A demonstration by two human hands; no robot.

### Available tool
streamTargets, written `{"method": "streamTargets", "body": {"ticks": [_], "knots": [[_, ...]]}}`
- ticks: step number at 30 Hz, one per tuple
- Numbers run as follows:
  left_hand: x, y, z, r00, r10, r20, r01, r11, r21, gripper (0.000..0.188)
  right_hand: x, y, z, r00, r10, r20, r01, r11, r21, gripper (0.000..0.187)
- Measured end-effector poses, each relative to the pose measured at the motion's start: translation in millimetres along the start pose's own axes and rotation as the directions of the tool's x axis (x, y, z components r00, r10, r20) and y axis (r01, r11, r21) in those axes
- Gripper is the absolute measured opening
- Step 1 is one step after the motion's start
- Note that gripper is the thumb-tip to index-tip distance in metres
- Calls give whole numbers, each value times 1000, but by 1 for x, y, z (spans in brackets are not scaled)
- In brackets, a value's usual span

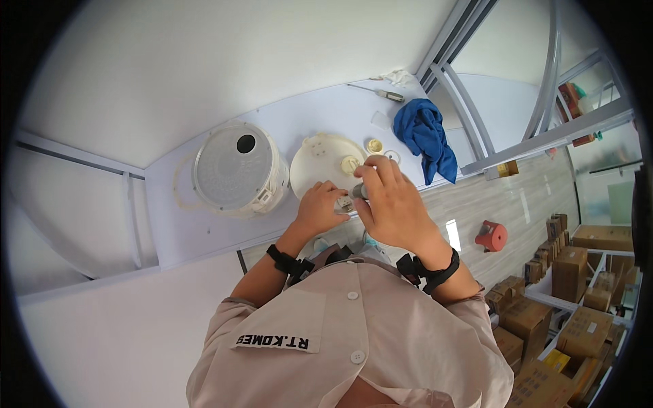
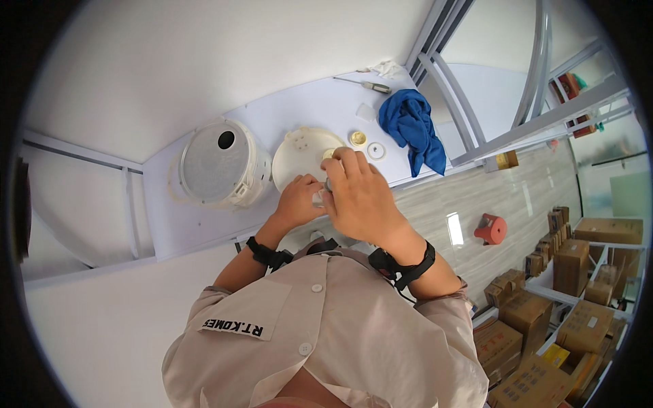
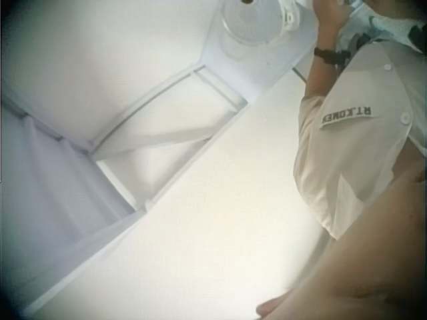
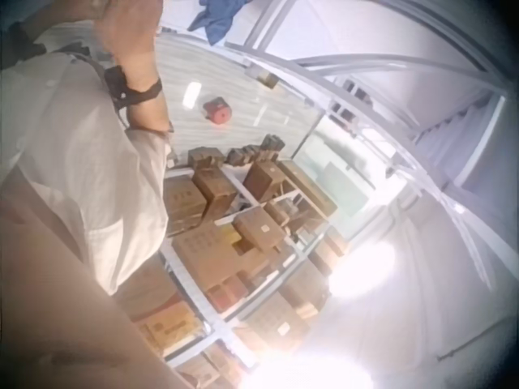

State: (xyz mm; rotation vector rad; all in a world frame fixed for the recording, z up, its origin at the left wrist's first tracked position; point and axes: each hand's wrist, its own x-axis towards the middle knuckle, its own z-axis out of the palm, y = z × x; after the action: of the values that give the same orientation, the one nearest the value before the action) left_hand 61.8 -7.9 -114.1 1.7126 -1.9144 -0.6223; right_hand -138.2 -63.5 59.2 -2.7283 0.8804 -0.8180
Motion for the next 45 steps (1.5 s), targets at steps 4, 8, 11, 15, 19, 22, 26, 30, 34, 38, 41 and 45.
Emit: {"method": "streamTargets", "body": {"ticks": [4, 8, 11, 15, 19, 22, 26, 30, 34, 38, 41, 45], "knots": [[2, 5, -6, 999, -17, 33, 18, 1000, -18, 57, -1, 2, 4, 998, 42, 42, -40, 998, -57, 46], [1, 3, -7, 999, -19, 35, 20, 999, -25, 56, 14, -20, -14, 840, 427, 335, -345, 897, -277, 38], [3, 3, -8, 998, -27, 57, 29, 999, -24, 56, 2, -13, -11, 976, 184, 112, -158, 965, -208, 34], [4, 4, -9, 997, -32, 71, 32, 999, -7, 56, -1, -4, -6, 999, 17, 40, -11, 991, -136, 42], [5, 4, -11, 994, -43, 99, 42, 999, 7, 56, 13, -21, -17, 868, 363, 339, -275, 920, -281, 40], [4, -1, -6, 999, -19, 44, 19, 1000, -11, 55, 1, -22, -17, 975, 194, 106, -158, 946, -282, 39], [4, 3, -8, 998, -26, 49, 26, 1000, -8, 55, -4, -8, -8, 995, 31, 94, -19, 992, -127, 47], [4, 4, -11, 996, -37, 77, 38, 999, -17, 55, 9, -22, -14, 821, 432, 372, -332, 893, -304, 45], [3, -2, -4, 1000, -7, 3, 7, 1000, -20, 50, 7, -19, -19, 990, 95, 100, -81, 988, -132, 41], [5, 2, -7, 999, -16, 37, 16, 1000, -9, 48, 2, -11, -5, 987, 43, 153, -34, 998, -60, 44], [5, 1, -10, 998, -20, 64, 21, 1000, -19, 50, 11, -23, -6, 840, 383, 383, -314, 921, -231, 49], [3, -3, -6, 999, -20, 31, 21, 999, -28, 52, 17, -19, -14, 975, 148, 167, -132, 986, -103, 46]]}}
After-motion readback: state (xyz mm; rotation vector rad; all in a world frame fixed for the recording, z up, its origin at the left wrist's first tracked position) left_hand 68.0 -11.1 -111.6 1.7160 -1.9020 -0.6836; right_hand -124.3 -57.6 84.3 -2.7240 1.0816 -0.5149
